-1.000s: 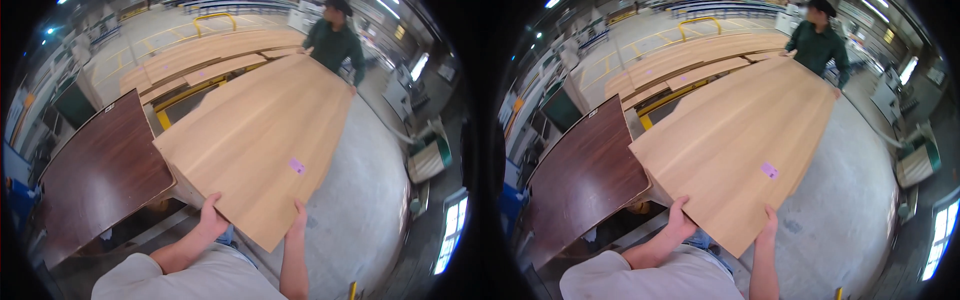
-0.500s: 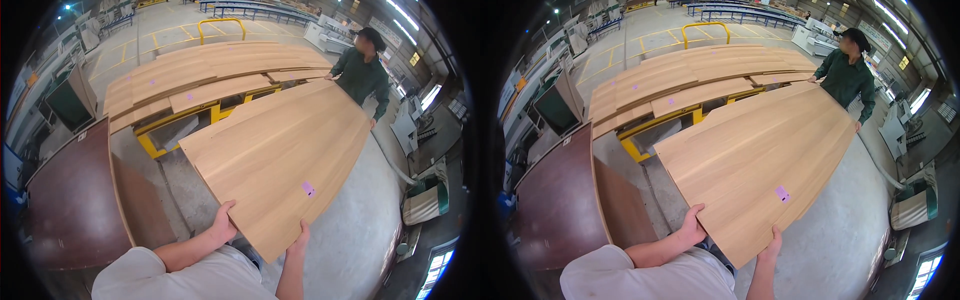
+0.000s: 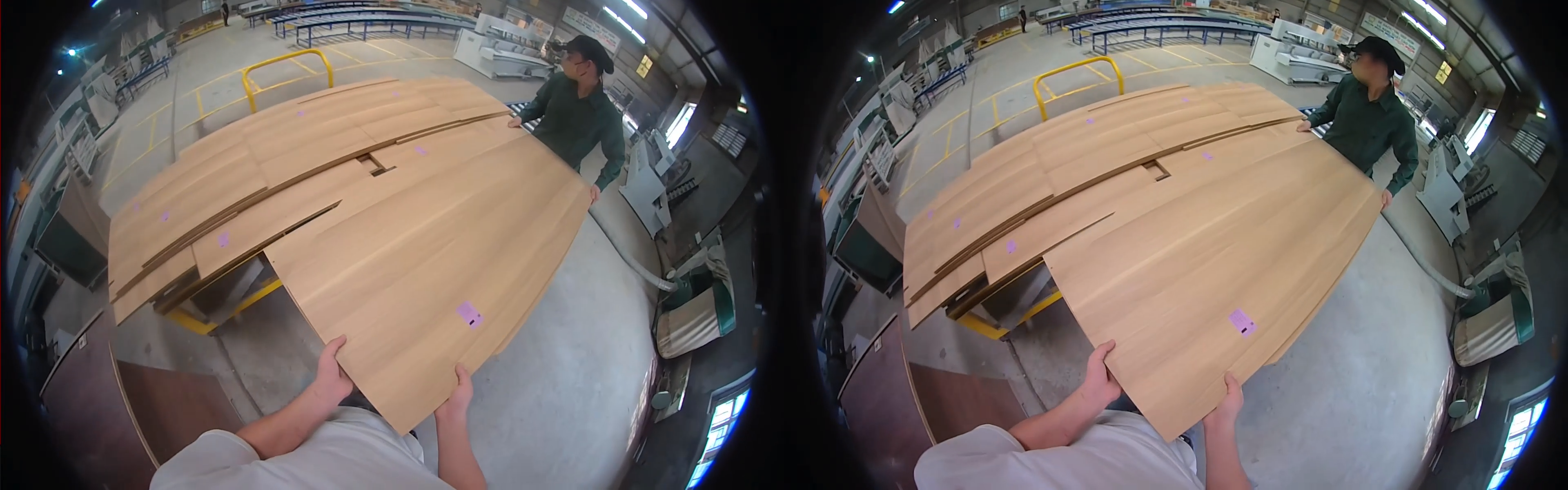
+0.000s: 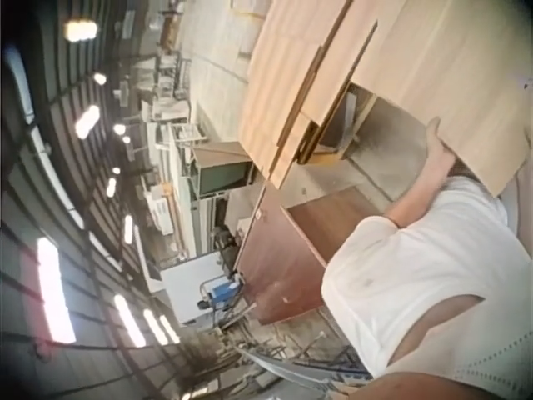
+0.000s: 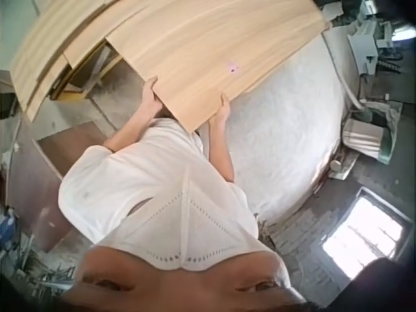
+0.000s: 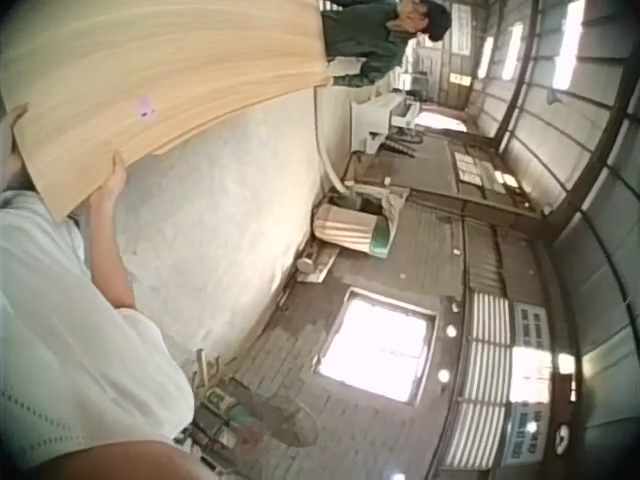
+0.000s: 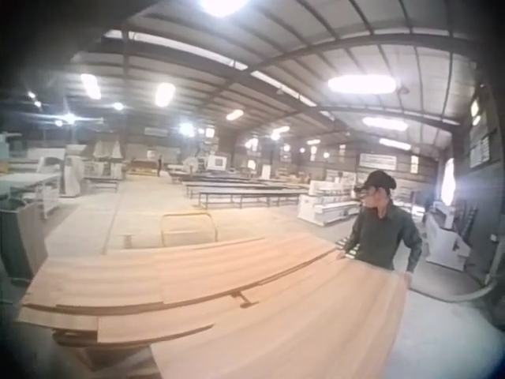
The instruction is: Moving and stacking large wooden boards from a processing line onto a pallet.
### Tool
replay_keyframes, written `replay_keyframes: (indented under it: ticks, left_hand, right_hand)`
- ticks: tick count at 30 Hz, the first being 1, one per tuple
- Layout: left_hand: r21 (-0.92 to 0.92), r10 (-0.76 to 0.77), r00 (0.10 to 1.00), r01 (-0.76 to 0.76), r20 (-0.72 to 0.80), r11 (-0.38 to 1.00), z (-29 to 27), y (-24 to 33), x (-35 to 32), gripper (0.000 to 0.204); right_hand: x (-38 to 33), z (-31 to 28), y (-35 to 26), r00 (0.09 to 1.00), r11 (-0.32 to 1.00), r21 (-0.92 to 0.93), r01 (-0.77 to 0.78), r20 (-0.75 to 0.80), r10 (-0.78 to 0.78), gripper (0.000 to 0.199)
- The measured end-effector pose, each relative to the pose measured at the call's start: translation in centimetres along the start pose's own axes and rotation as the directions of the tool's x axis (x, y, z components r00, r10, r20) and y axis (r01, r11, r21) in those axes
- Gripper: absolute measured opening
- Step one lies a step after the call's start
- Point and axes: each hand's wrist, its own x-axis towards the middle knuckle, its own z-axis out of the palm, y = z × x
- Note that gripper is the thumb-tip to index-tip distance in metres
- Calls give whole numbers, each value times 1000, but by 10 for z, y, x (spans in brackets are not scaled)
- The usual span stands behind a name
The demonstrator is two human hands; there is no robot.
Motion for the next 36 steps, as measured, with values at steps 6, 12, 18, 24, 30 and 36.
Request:
replay_keyframes:
  ticks: [6,12,18,24,30,36]
  left_hand:
    - [-21,-18,1000,17,-24,1000,69,30,93,54]
    - [-46,-39,999,39,6,998,102,100,217,53]
    - [-90,-5,1000,4,-22,996,134,189,311,53]
    - [-72,-12,1000,10,-22,997,155,272,398,53]
    - [-49,-40,994,35,-99,998,161,325,481,52]
    - [-47,-12,991,6,-130,999,149,387,530,51]
  right_hand:
    - [106,52,-34,999,998,-51,38,-26,-39,44]
    - [217,129,-27,1000,1000,-14,-13,-26,12,40]
    - [311,214,2,988,989,-55,-138,54,141,47]
    - [390,280,40,974,978,12,-207,91,205,46]
    - [472,315,74,975,976,-62,-210,59,214,48]
    - [508,371,110,982,971,-155,-180,22,186,47]
